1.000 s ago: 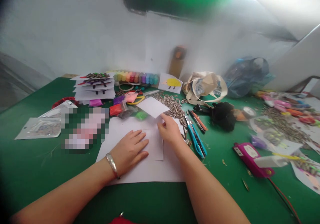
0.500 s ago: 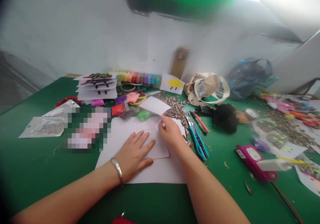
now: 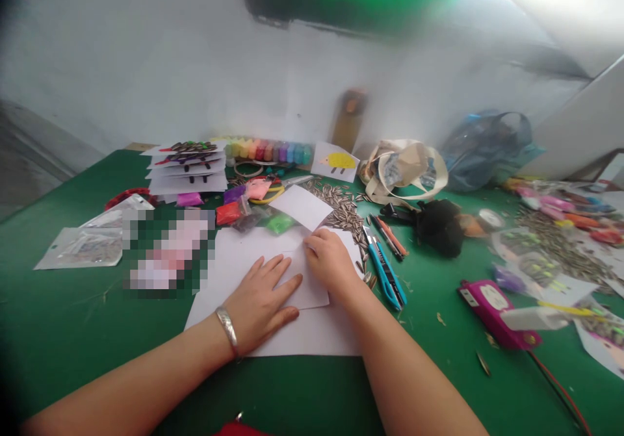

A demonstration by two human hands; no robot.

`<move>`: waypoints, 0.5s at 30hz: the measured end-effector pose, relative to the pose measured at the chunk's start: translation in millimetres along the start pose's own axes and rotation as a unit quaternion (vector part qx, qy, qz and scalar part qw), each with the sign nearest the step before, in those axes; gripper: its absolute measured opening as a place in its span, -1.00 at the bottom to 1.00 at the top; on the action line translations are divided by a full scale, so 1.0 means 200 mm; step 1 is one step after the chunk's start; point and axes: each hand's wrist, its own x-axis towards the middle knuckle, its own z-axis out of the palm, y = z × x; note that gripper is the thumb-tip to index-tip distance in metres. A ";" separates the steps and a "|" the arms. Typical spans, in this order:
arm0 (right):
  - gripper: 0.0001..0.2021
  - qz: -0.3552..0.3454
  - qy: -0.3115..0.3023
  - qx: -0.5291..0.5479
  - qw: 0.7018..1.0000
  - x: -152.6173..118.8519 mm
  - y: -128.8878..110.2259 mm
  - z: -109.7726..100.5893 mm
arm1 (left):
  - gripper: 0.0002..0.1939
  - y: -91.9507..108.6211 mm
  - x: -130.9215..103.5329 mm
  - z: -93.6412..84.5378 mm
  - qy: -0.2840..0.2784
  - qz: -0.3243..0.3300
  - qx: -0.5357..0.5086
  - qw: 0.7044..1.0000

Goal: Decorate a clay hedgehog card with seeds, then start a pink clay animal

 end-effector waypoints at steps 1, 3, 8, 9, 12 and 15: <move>-0.75 -0.001 -0.004 -0.003 1.000 0.00 0.00 0.00 | -0.53 0.00 0.00 0.00 0.002 0.007 -0.001 1.000; -0.76 -0.001 -0.010 -0.007 1.000 0.00 -0.01 0.00 | -0.56 0.00 0.00 0.00 0.004 0.027 -0.005 1.000; -0.77 -0.034 -0.034 -0.031 0.998 -0.02 -0.05 -0.02 | -0.66 0.02 0.01 0.02 0.023 0.093 -0.038 0.995; -0.77 -0.044 -0.045 -0.034 0.997 -0.02 -0.07 -0.03 | -0.67 0.02 0.01 0.02 0.027 0.108 -0.048 0.993; -0.77 -0.058 -0.076 -0.046 0.994 -0.03 -0.11 -0.04 | -0.71 0.05 0.01 0.03 0.034 0.149 -0.065 0.986; -0.78 -0.061 -0.099 -0.040 0.992 -0.04 -0.15 -0.04 | -0.78 0.07 0.00 0.04 0.034 0.175 -0.058 0.982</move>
